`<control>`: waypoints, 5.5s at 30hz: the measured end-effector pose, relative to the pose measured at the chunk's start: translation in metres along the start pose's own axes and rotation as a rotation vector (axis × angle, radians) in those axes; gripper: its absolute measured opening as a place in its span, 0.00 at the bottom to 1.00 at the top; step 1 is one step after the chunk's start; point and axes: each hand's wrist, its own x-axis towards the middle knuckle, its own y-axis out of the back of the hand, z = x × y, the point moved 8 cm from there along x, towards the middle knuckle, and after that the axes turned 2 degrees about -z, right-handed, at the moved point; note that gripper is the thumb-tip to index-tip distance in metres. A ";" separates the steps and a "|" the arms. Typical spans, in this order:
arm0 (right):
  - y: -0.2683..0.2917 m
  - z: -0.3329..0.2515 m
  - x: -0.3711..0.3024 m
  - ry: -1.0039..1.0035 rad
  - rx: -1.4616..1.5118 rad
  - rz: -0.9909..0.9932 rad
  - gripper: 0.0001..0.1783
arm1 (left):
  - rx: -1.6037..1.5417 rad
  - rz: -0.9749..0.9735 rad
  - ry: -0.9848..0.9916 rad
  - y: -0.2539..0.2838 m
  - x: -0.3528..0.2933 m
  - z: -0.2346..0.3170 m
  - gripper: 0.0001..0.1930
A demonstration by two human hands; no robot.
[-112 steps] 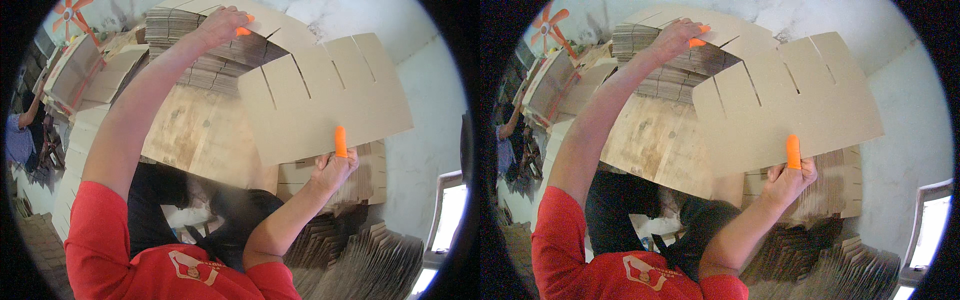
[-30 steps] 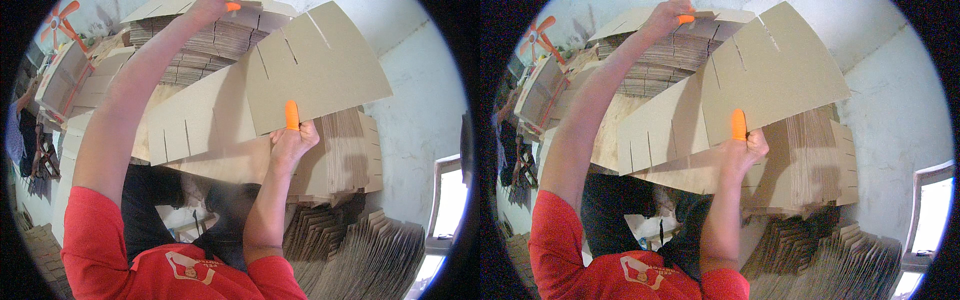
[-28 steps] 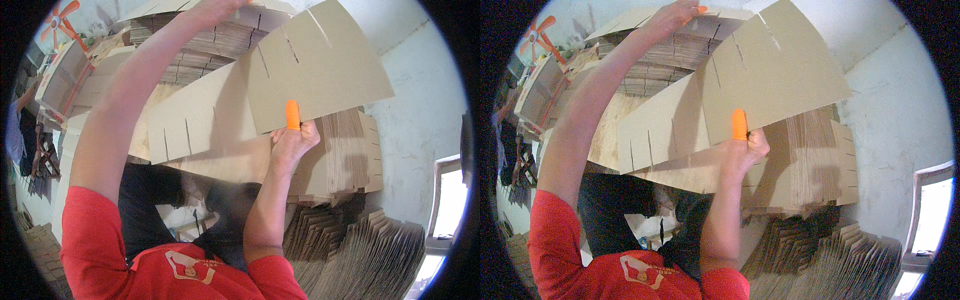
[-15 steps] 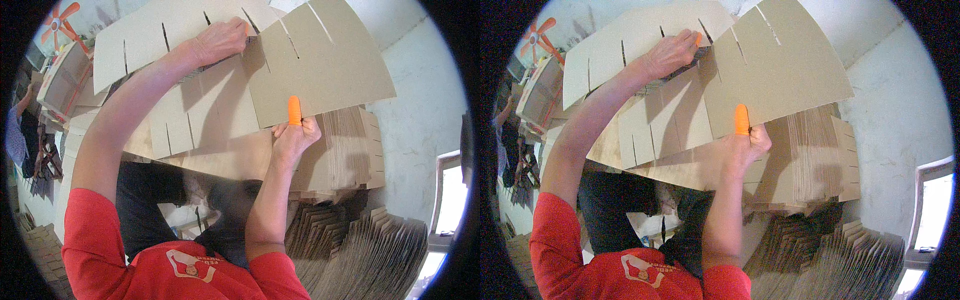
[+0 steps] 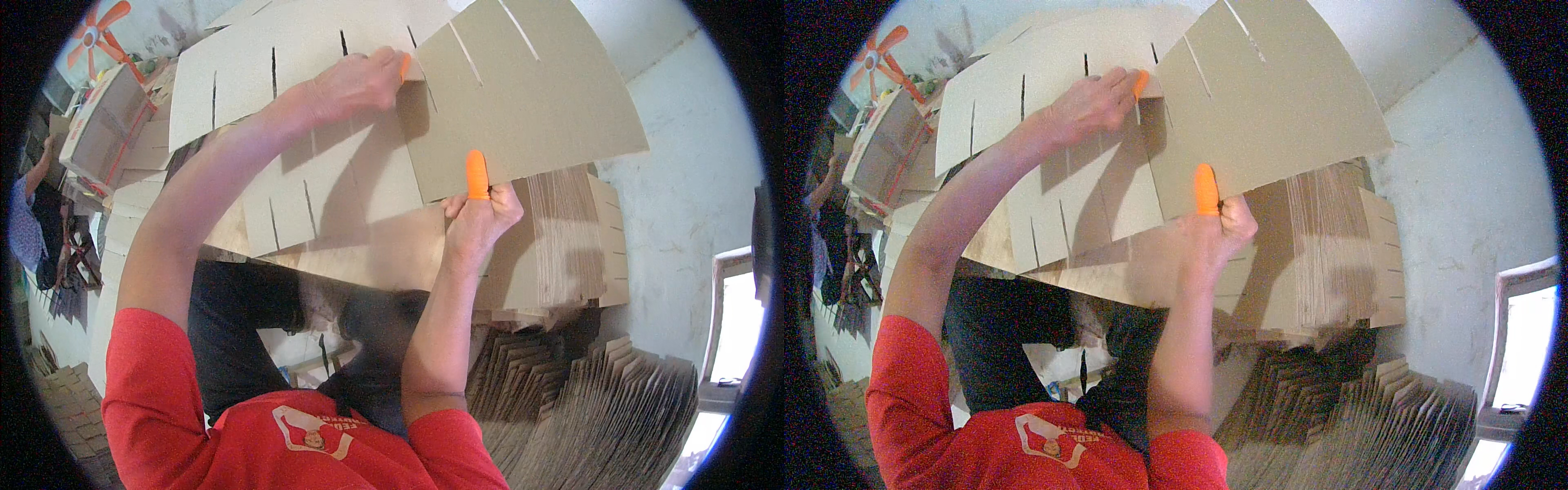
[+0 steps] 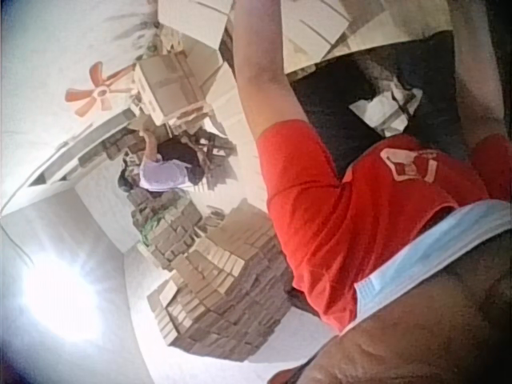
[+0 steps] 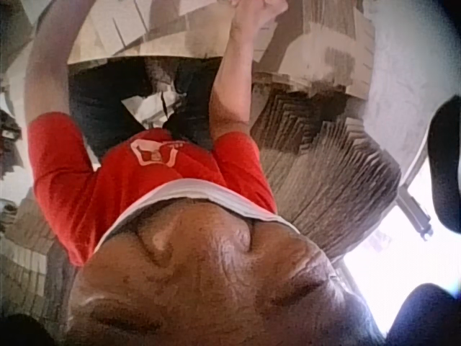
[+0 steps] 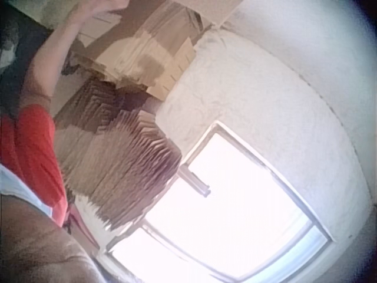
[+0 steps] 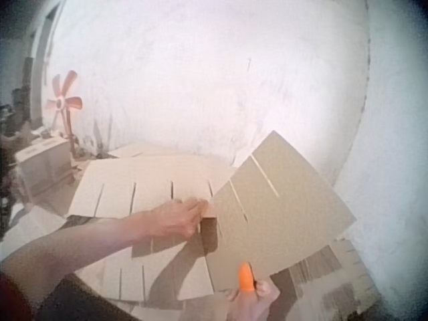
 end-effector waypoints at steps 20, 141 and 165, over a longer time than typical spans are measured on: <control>-0.003 -0.020 0.001 -0.141 0.072 -0.215 0.15 | -0.004 -0.006 -0.158 0.050 -0.046 0.080 0.08; -0.001 -0.035 -0.006 0.055 -0.322 -0.061 0.11 | -0.561 0.295 0.512 0.122 -0.046 0.102 0.33; -0.001 -0.029 -0.002 0.110 -0.281 0.006 0.10 | 0.139 -0.033 0.056 -0.008 0.019 -0.042 0.21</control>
